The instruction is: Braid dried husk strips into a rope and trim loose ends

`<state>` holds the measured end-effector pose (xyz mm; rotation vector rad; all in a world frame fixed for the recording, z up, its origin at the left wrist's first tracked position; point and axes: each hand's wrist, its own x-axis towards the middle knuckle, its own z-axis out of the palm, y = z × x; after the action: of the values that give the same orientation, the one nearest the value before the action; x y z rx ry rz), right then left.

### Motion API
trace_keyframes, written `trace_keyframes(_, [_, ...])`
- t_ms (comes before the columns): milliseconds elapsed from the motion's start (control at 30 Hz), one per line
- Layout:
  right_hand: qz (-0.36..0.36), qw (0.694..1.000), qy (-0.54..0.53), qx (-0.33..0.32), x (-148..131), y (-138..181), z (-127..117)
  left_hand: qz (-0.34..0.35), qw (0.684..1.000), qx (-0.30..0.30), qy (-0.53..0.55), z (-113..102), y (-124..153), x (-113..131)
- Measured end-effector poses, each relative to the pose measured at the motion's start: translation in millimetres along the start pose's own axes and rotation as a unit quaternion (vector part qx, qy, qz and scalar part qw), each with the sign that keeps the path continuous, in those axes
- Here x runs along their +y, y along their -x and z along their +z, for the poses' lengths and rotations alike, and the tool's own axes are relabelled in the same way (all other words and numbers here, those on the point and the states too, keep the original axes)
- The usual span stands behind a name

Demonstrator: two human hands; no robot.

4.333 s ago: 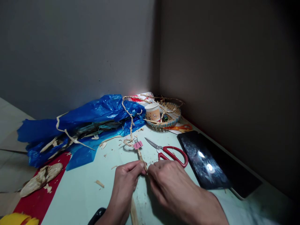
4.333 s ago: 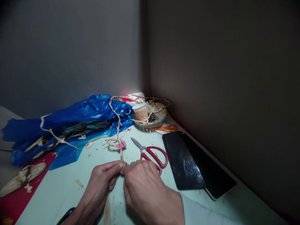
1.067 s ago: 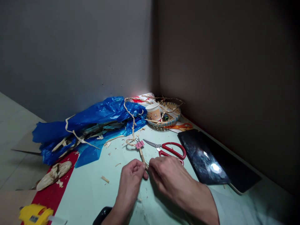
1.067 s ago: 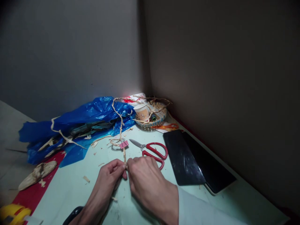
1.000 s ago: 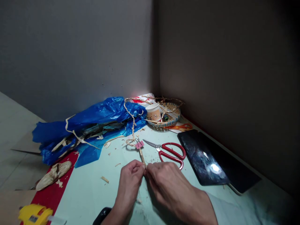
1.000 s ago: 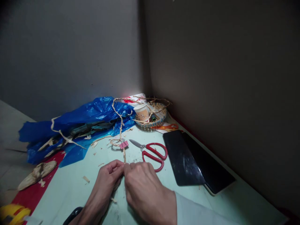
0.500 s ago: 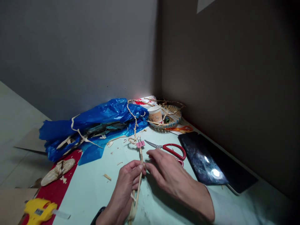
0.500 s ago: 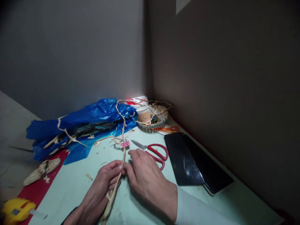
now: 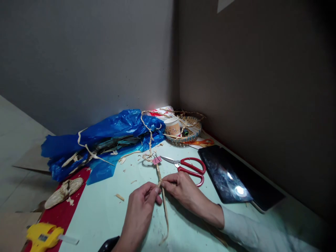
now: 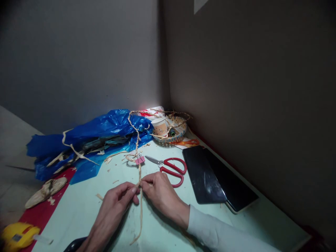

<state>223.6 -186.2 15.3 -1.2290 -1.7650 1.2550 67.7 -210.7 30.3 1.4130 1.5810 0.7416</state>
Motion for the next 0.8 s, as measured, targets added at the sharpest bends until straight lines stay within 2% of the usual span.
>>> trace_keyframes(133, [-0.001, 1.000, -0.018, 0.001, 1, 1, 0, 0.002, 0.999, -0.009, -0.049, -1, 5, 5])
trace_keyframes(200, [-0.004, 1.000, -0.029, 0.001, 1, 0, 0, 0.044, 0.992, -0.007, -0.115, 4, 10, 5])
trace_keyframes(267, [-0.009, 0.999, -0.043, -0.001, 2, 0, 0, 0.121, 0.970, 0.022, -0.212, 12, 16, 3])
trace_keyframes(333, [-0.014, 0.998, -0.057, -0.007, 4, 0, 0, 0.200, 0.923, 0.067, -0.320, 21, 22, 0])
trace_keyframes(433, [-0.016, 0.997, -0.077, -0.017, 5, -1, 0, 0.272, 0.825, 0.106, -0.485, 33, 30, -3])
trace_keyframes(533, [-0.012, 0.995, -0.099, -0.030, 5, 0, 0, 0.286, 0.743, 0.117, -0.594, 42, 34, -1])
trace_keyframes(600, [-0.010, 0.993, -0.114, -0.040, 4, 0, 1, 0.278, 0.714, 0.128, -0.629, 48, 34, 2])
trace_keyframes(700, [-0.007, 0.991, -0.128, -0.049, 6, 0, 3, 0.274, 0.703, 0.138, -0.641, 56, 36, 4])
trace_keyframes(800, [-0.001, 0.990, -0.135, -0.047, 9, 0, 4, 0.291, 0.720, 0.128, -0.617, 57, 42, 4])
